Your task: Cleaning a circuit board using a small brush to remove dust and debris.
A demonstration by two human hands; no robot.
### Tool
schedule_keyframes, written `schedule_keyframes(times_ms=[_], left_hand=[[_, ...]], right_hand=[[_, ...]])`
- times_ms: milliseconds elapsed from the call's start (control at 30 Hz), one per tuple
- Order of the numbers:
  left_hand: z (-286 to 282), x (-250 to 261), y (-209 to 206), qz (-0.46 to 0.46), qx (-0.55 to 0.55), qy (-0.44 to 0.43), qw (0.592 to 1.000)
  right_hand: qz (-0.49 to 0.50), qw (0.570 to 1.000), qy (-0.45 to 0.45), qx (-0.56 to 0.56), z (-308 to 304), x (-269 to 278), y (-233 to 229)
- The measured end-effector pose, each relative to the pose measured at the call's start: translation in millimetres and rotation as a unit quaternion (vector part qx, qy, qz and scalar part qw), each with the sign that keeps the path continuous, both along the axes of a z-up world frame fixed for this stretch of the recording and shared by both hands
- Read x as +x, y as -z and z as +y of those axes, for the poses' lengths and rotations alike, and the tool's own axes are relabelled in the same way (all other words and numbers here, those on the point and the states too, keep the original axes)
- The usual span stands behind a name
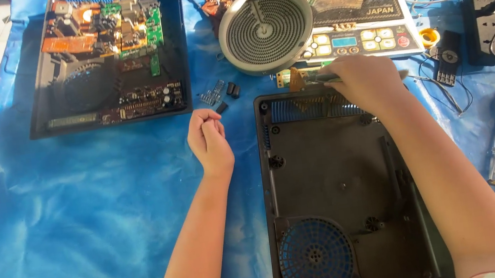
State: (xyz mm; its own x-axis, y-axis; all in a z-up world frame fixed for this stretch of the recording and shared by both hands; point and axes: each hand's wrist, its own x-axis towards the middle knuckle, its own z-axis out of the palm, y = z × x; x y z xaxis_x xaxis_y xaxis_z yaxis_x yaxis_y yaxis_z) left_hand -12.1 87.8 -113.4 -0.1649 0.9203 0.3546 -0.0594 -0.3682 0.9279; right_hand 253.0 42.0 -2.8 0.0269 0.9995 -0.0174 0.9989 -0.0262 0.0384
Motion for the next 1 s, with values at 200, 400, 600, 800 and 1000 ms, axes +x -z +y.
schedule_keyframes(times_ms=[200, 400, 600, 800, 1000], left_hand=[[-1, -2, 7, 0.034, 0.047, 0.000, 0.998], [-27, -17, 14, 0.019, 0.080, -0.023, 0.996], [-87, -53, 0, 0.060, 0.093, -0.045, 0.993], [-127, -76, 19, 0.031, 0.132, -0.121, 0.983], [-77, -55, 9, 0.136, 0.254, -0.096, 0.953]], right_hand=[[-0.051, 0.997, -0.023, 0.052, 7, 25, 37], [0.171, 0.933, -0.065, 0.310, -9, 53, 40], [0.332, 0.821, -0.119, 0.450, -68, 53, 39], [0.620, 0.722, 0.006, 0.306, -106, 53, 61], [0.726, 0.621, -0.074, 0.286, -87, 64, 102]])
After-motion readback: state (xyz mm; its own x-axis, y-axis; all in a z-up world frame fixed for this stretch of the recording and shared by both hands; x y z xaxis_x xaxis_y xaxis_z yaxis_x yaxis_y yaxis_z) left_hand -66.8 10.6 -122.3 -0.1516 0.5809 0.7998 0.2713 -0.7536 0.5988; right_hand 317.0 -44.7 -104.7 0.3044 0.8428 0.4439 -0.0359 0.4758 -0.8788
